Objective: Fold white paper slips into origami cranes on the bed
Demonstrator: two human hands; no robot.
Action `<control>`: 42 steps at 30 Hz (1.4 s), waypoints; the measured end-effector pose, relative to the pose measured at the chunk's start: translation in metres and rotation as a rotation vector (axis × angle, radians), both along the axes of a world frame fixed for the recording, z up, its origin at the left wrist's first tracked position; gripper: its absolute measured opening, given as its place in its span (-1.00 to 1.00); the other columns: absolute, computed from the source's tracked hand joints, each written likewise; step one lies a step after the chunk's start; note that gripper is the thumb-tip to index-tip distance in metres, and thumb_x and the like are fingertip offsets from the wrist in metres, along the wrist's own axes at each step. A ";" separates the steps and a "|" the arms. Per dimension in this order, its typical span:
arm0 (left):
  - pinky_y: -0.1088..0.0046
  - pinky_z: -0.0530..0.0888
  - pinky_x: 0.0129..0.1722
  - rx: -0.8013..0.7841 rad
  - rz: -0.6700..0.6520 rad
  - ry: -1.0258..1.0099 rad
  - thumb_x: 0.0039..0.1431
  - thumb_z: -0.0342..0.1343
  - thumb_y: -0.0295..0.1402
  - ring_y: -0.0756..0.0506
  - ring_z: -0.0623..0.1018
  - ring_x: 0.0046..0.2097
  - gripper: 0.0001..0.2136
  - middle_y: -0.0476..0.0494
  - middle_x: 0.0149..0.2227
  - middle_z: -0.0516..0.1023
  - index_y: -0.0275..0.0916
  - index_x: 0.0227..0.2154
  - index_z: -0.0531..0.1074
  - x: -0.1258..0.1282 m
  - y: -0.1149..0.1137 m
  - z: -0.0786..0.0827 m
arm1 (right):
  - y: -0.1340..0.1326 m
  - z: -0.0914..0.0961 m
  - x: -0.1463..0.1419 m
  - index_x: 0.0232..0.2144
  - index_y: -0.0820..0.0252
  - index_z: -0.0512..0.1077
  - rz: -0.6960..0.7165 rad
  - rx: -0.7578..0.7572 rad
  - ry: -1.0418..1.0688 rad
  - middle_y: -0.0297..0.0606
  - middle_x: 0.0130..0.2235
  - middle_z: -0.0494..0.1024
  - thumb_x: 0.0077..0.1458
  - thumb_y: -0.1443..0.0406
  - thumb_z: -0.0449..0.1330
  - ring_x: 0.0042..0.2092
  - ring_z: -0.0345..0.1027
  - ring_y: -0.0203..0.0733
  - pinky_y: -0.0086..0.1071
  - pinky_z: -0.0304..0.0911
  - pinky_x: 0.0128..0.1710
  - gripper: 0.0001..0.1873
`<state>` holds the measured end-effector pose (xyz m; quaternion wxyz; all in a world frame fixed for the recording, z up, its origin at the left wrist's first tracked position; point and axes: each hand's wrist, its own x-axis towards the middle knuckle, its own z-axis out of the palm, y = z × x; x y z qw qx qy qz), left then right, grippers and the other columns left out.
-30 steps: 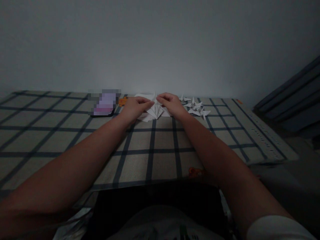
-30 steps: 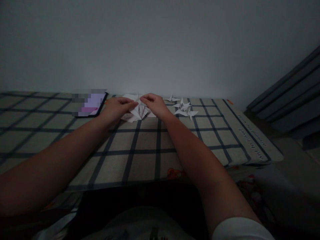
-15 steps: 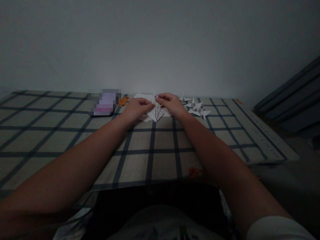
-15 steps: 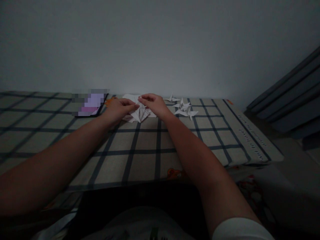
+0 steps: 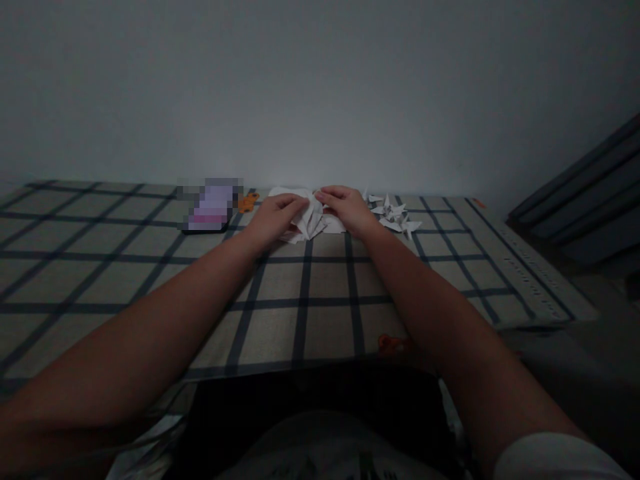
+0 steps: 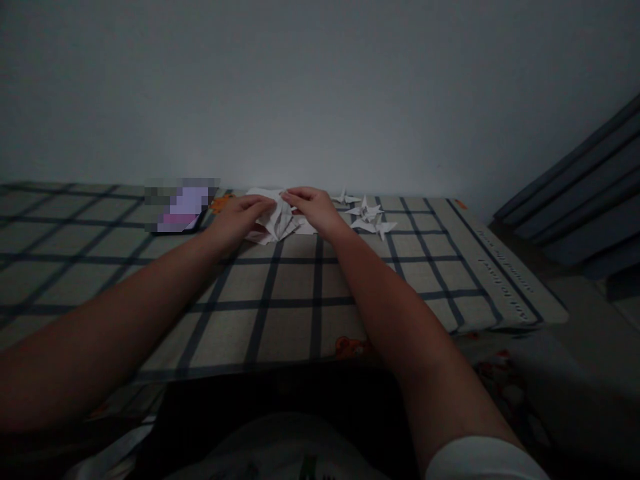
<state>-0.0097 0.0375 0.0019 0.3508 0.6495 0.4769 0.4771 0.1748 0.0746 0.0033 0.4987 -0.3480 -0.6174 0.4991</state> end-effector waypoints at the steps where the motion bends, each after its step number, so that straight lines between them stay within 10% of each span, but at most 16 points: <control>1: 0.45 0.47 -0.37 0.008 -0.007 0.001 0.14 0.18 -0.05 -0.09 0.54 -0.31 -0.62 -0.15 -0.30 0.63 -0.29 -0.25 0.62 0.000 0.000 0.000 | 0.000 0.000 0.000 -0.31 0.23 0.58 -0.004 -0.005 0.008 -0.30 -0.28 0.60 -0.02 0.17 0.40 -0.24 0.40 -0.31 -0.41 0.36 -0.18 -0.73; 42: 0.42 0.47 -0.39 0.073 0.142 0.135 0.05 0.29 -0.16 -0.09 0.56 -0.39 -0.70 -0.20 -0.33 0.71 -0.28 -0.29 0.71 -0.002 -0.009 0.008 | -0.003 0.002 -0.002 -0.28 0.20 0.58 -0.038 0.035 -0.093 -0.29 -0.32 0.57 0.18 0.16 0.26 -0.28 0.41 -0.32 -0.43 0.38 -0.22 -0.78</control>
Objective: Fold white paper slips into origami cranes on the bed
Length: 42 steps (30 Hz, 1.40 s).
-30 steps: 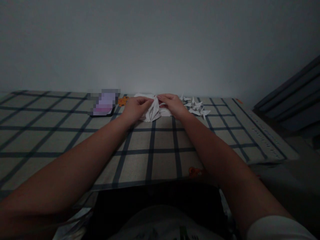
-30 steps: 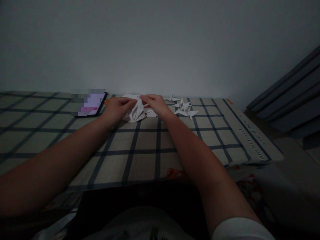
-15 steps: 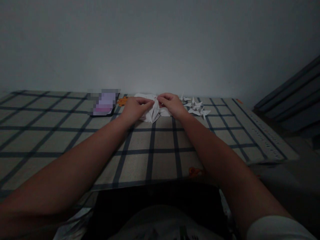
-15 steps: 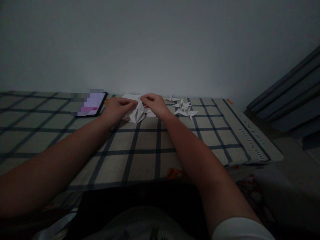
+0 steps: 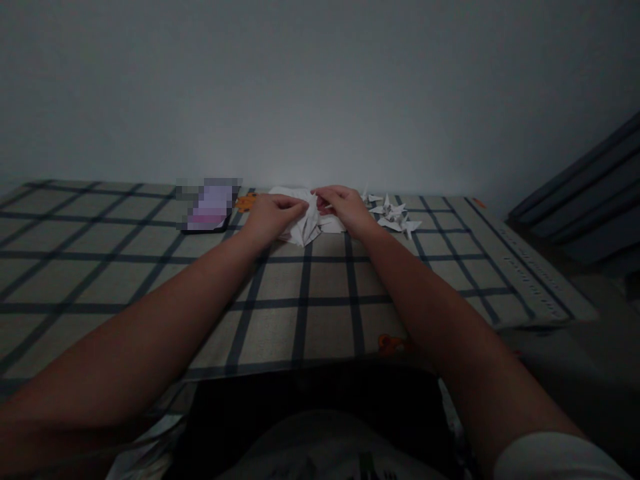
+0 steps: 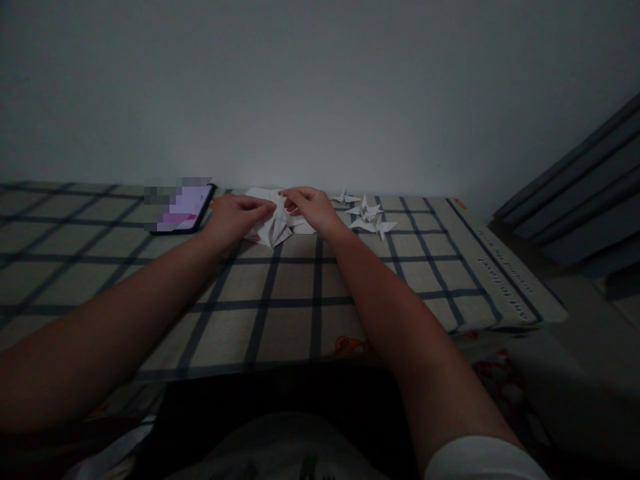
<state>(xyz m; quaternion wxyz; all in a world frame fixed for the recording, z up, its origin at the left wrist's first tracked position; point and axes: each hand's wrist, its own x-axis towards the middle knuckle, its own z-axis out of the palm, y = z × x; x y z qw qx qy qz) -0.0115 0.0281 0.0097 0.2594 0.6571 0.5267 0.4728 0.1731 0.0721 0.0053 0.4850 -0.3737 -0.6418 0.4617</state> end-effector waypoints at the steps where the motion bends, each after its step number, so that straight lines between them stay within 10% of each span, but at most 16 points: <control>1: 0.43 0.47 -0.39 0.001 0.000 -0.001 0.05 0.29 -0.17 -0.10 0.57 -0.38 -0.71 -0.20 -0.33 0.71 -0.28 -0.29 0.71 0.000 -0.001 0.000 | 0.000 0.000 0.001 -0.28 0.20 0.58 0.013 0.008 -0.007 -0.29 -0.32 0.57 0.16 0.15 0.28 -0.28 0.40 -0.32 -0.43 0.37 -0.24 -0.77; 22: 0.37 0.53 -0.07 0.063 -0.137 -0.046 0.14 0.26 -0.13 -0.14 0.64 -0.16 -0.70 -0.20 -0.16 0.72 -0.23 -0.20 0.70 0.002 0.007 -0.009 | 0.000 0.000 0.000 -0.47 0.15 0.39 -0.021 0.127 -0.013 -0.38 -0.45 0.42 0.16 -0.01 0.27 -0.36 0.31 -0.33 -0.41 0.31 -0.25 -0.61; 42: 0.42 0.57 -0.33 -0.035 -0.058 -0.310 0.16 0.18 -0.14 -0.06 0.56 -0.31 -0.74 -0.12 -0.28 0.59 -0.22 -0.23 0.54 0.002 0.017 -0.015 | 0.002 -0.006 -0.004 -0.32 0.17 0.48 0.114 -0.034 0.022 -0.34 -0.30 0.54 0.08 0.14 0.35 -0.29 0.40 -0.30 -0.41 0.35 -0.26 -0.77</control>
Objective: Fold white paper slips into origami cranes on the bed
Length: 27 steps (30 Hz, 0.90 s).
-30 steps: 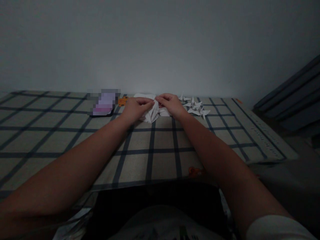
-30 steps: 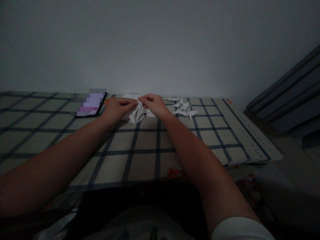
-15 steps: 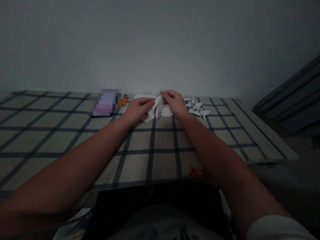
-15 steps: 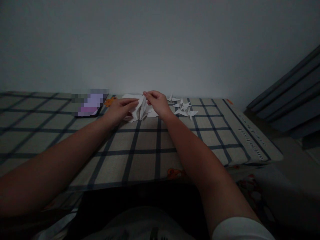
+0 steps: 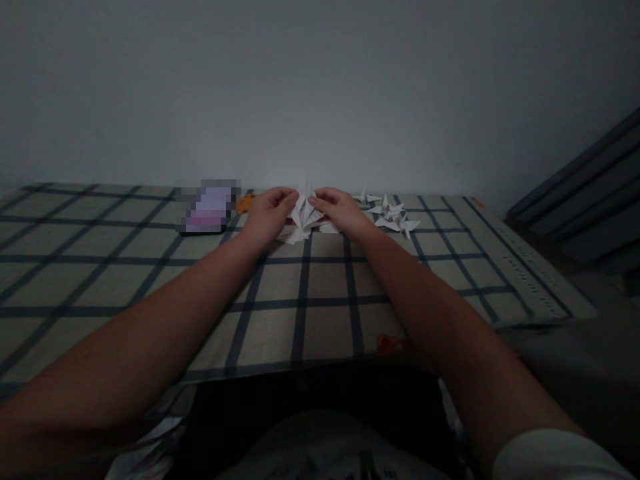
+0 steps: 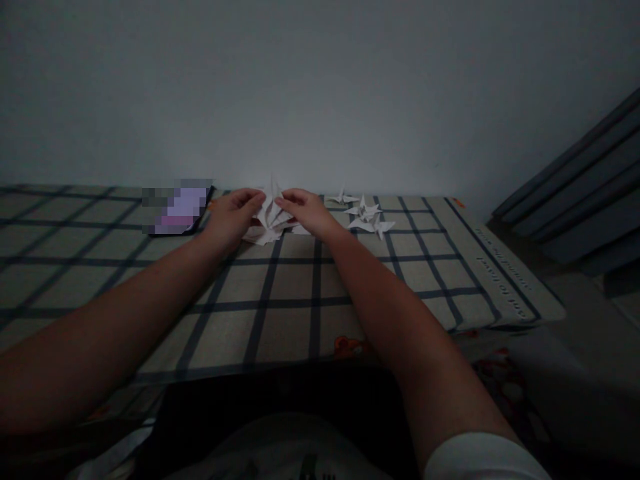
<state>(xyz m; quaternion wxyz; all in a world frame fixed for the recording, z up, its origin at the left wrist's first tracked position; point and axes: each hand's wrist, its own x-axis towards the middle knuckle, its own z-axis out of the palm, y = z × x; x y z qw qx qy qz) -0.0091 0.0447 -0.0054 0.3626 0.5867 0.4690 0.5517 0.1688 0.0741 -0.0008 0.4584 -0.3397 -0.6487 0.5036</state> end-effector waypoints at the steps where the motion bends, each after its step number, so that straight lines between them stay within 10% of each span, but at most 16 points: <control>1: 0.40 0.58 -0.32 -0.011 -0.020 -0.013 0.15 0.19 -0.15 -0.07 0.57 -0.29 -0.74 -0.12 -0.26 0.59 -0.22 -0.23 0.54 0.001 -0.001 0.001 | 0.000 0.000 0.001 -0.35 0.18 0.47 -0.012 0.011 -0.007 -0.34 -0.33 0.53 0.08 0.16 0.35 -0.31 0.39 -0.29 -0.40 0.34 -0.26 -0.78; 27: 0.45 0.55 -0.38 -0.014 -0.012 -0.049 0.01 0.37 -0.24 -0.01 0.55 -0.43 -0.78 -0.10 -0.38 0.62 -0.29 -0.37 0.57 0.004 -0.010 0.006 | -0.006 0.004 0.006 -0.40 0.22 0.46 0.021 0.082 -0.073 -0.36 -0.39 0.45 0.04 0.10 0.33 -0.34 0.25 -0.31 -0.41 0.19 -0.30 -0.71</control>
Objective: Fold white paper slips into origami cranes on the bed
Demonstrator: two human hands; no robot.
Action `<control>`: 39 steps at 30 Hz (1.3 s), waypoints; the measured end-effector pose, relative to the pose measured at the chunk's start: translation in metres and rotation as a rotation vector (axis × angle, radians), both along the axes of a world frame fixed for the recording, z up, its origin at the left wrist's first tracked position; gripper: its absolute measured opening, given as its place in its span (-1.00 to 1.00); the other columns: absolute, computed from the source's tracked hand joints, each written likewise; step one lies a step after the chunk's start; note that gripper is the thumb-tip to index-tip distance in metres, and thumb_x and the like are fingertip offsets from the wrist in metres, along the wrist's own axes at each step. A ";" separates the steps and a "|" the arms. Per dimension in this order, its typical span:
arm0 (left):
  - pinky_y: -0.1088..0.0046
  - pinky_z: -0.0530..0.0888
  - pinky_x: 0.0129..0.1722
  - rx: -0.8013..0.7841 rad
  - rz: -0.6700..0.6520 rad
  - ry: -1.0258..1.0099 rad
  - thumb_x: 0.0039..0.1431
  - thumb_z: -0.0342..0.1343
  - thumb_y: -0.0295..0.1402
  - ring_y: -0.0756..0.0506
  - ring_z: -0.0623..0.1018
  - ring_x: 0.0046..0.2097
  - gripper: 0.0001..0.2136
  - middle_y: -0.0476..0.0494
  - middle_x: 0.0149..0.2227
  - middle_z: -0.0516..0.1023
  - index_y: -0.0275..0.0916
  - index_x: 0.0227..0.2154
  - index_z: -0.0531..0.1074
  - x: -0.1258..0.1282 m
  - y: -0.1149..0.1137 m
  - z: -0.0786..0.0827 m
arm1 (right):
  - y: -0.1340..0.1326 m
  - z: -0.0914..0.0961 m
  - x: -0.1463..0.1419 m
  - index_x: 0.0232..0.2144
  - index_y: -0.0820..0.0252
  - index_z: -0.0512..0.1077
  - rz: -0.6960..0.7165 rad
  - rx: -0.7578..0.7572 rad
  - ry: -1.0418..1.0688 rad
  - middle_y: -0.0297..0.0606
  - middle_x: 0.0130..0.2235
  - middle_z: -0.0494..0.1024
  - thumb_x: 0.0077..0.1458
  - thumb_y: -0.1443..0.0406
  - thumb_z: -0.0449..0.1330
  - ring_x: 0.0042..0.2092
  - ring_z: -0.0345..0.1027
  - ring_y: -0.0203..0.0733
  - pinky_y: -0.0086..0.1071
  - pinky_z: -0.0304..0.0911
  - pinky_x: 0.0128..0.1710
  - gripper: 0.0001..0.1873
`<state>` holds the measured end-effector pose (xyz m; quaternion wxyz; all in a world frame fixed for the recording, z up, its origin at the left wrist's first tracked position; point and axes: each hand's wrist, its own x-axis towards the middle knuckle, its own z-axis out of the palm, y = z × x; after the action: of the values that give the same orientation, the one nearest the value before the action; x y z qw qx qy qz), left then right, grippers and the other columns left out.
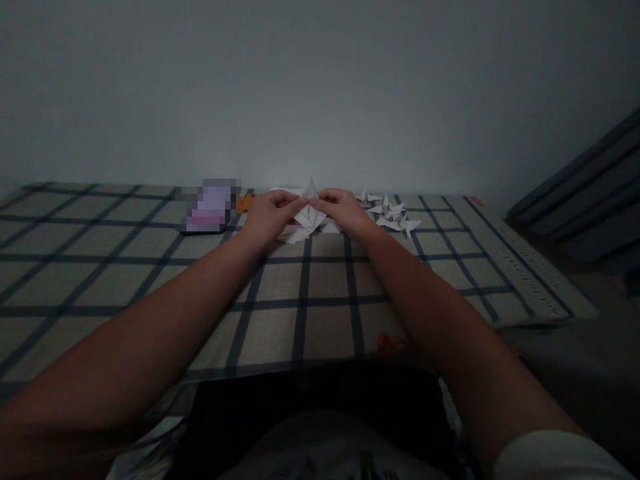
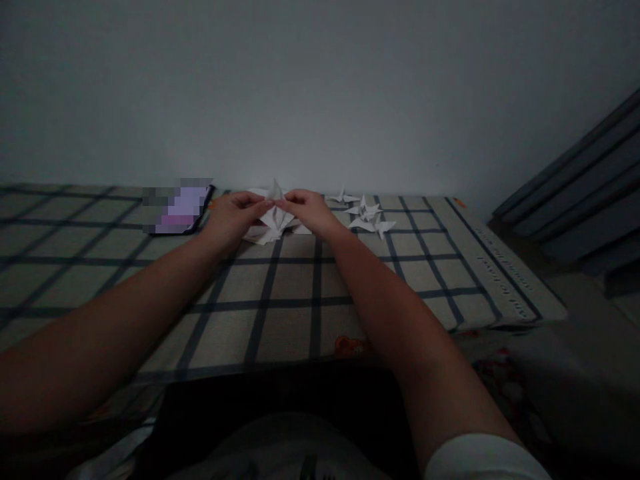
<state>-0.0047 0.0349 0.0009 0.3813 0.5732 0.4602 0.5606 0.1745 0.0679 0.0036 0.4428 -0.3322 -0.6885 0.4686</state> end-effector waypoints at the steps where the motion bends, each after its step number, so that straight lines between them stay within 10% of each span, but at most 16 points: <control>1: 0.45 0.56 -0.38 0.001 -0.005 0.000 0.02 0.36 -0.25 -0.01 0.55 -0.43 -0.79 -0.10 -0.38 0.62 -0.29 -0.37 0.57 0.000 0.001 0.000 | 0.000 0.000 0.000 -0.39 0.22 0.46 0.016 -0.005 0.009 -0.36 -0.39 0.45 0.04 0.12 0.33 -0.34 0.25 -0.31 -0.41 0.19 -0.30 -0.72; 12: 0.42 0.62 -0.33 -0.005 -0.141 -0.053 0.08 0.33 -0.26 -0.04 0.61 -0.37 -0.49 -0.10 -0.38 0.63 -0.26 0.11 0.51 -0.003 0.007 -0.006 | 0.003 0.002 -0.002 -0.36 0.21 0.43 -0.069 0.026 0.029 -0.37 -0.38 0.45 0.07 0.24 0.27 -0.32 0.26 -0.31 -0.40 0.20 -0.27 -0.85; 39: 0.54 0.51 -0.46 0.039 -0.176 0.043 0.05 0.32 -0.35 0.03 0.49 -0.52 -0.48 0.08 -0.57 0.46 -0.23 0.13 0.49 -0.007 0.011 -0.008 | 0.002 0.002 -0.003 -0.52 0.16 0.26 -0.129 0.131 -0.059 -0.46 -0.50 0.22 0.07 0.15 0.30 -0.41 0.06 -0.35 -0.40 0.02 -0.38 -0.68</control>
<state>-0.0117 0.0455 -0.0070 0.4078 0.6307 0.4052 0.5213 0.1714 0.0695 0.0054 0.4722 -0.3600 -0.7075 0.3831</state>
